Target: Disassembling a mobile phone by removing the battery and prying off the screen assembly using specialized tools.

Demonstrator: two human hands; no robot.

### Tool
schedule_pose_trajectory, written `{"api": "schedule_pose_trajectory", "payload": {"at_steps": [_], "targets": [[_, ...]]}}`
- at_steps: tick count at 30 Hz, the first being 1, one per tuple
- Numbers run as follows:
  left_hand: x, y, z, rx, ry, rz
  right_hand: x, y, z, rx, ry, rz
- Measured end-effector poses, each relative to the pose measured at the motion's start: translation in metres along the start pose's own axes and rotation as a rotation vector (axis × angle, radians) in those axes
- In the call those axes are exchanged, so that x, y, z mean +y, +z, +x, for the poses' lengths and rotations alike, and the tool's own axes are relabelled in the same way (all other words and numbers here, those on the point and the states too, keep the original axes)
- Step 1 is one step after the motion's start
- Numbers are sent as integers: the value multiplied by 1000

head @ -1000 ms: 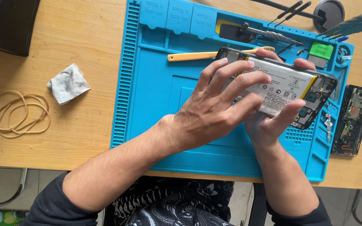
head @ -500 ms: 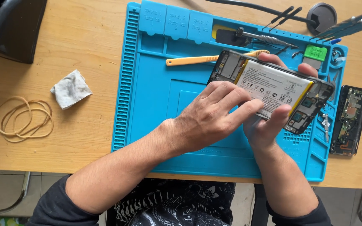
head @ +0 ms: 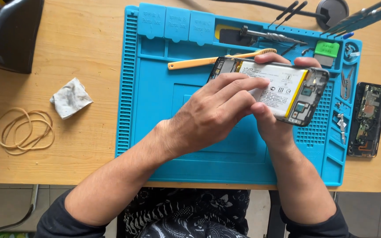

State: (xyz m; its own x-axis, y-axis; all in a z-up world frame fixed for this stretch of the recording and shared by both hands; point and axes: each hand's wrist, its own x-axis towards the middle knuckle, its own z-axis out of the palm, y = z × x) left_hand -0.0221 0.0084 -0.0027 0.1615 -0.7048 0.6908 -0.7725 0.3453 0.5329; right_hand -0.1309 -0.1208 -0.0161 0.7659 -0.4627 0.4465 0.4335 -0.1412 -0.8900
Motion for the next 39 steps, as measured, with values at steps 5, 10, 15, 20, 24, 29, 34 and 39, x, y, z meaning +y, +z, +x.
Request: {"api": "schedule_pose_trajectory", "payload": {"at_steps": [5,10,15,20,24,29,34,39], "targets": [[-2,1,-2,-9,-20,46,4,0,1,15,12,-3],[-3,4,-4,19,-22,59,11,-6,-2,27,21,-15],[-3,6,-5,68,-10,88,10,-3,-2,49,42,-60],[-6,5,-5,121,-57,39,15,-6,-8,65,37,-37],[-5,-3,-1,97,33,161,11,0,-6,71,7,-25],[-7,-3,-3,83,23,182,6,2,-5,43,-34,-73],[-8,-5,-2,109,-10,125,1,1,-3,37,-59,-135],[-8,-7,-6,43,-51,-122,-7,3,-3,32,-116,-207]]}}
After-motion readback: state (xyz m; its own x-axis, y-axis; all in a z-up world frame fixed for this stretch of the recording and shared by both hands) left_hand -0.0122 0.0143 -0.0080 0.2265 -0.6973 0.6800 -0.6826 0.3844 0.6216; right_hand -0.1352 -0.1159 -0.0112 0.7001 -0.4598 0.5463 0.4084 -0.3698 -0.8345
